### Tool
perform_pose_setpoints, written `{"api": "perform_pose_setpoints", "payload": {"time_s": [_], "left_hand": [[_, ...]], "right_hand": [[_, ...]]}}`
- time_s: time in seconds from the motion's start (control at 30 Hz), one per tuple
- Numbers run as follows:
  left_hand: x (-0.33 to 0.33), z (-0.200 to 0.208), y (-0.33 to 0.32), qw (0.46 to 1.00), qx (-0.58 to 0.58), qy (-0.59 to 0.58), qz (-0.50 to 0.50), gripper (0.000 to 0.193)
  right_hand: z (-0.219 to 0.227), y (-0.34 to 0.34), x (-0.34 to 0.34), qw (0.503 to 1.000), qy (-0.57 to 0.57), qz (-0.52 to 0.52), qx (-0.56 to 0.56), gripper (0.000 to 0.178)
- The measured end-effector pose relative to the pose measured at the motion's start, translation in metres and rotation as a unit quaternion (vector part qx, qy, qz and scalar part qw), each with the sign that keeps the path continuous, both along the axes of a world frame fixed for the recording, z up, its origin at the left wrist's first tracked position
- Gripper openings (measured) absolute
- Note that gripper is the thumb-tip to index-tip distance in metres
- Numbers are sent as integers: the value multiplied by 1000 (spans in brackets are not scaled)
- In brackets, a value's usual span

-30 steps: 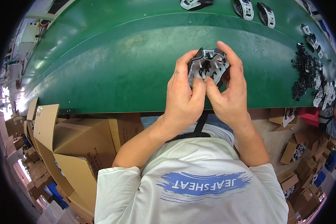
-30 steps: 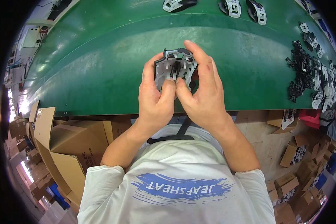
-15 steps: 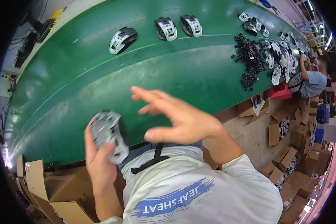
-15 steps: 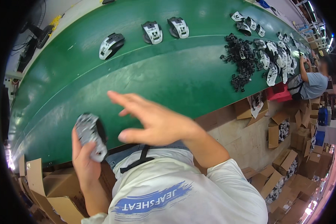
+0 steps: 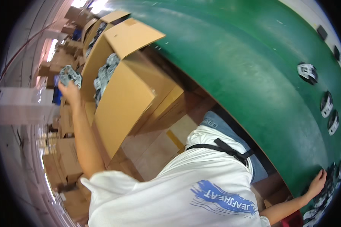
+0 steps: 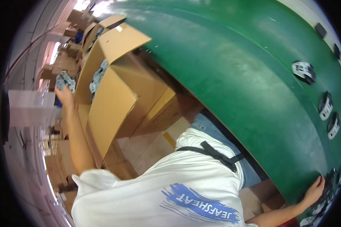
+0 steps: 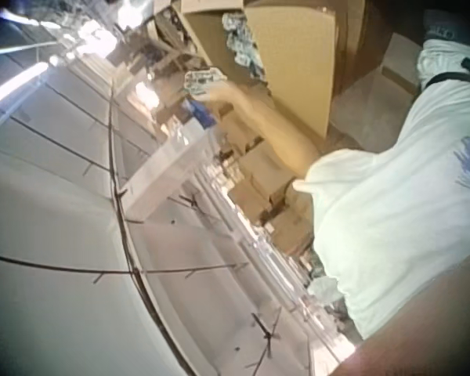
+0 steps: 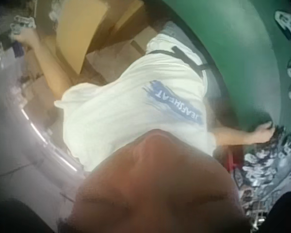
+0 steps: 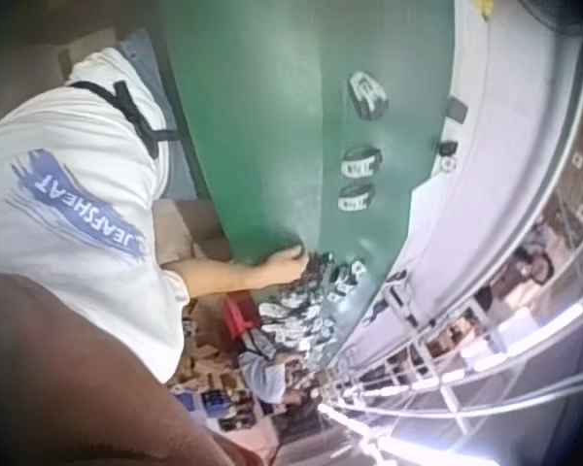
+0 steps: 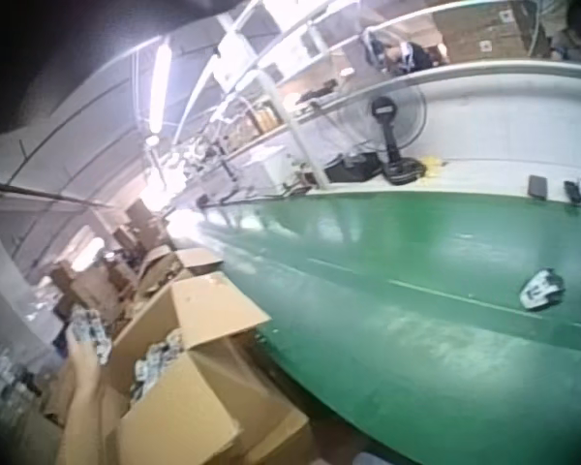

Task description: The person reaches into a box for a mouse shell, picks up a small black component from the table, and presses it into the shell by hand. This process is repeated for several more mouse shells and plastic components before placing them on the conveyor belt.

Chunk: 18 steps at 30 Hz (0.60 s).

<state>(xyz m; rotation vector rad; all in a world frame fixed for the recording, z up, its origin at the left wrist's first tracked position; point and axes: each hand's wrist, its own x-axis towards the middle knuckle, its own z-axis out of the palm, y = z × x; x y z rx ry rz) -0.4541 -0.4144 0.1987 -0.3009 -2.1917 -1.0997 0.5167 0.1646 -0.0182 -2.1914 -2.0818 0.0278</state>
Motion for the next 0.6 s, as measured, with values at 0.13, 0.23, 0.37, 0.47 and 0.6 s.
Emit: {"api": "perform_pose_setpoints", "payload": {"time_s": [0.13,0.23,0.37,0.47,0.6], "left_hand": [[-44,-18,-140,881,-383,-53,274,62],[-46,-113,-105,762,-536,-275,238,59],[-56,-70,-209,793,-451,-379,154,90],[-81,-101,-130,774,-419,-472,62,91],[-113,58,-112,716,-548,-366,231,77]], "right_hand": [[-67,18,-66,971,199,116,68,41],[5,-38,-100,966,209,115,103,36],[-36,-51,-182,901,425,78,30,26],[0,-77,-197,901,430,47,14,24],[-12,-75,-202,891,445,80,54,25]]}}
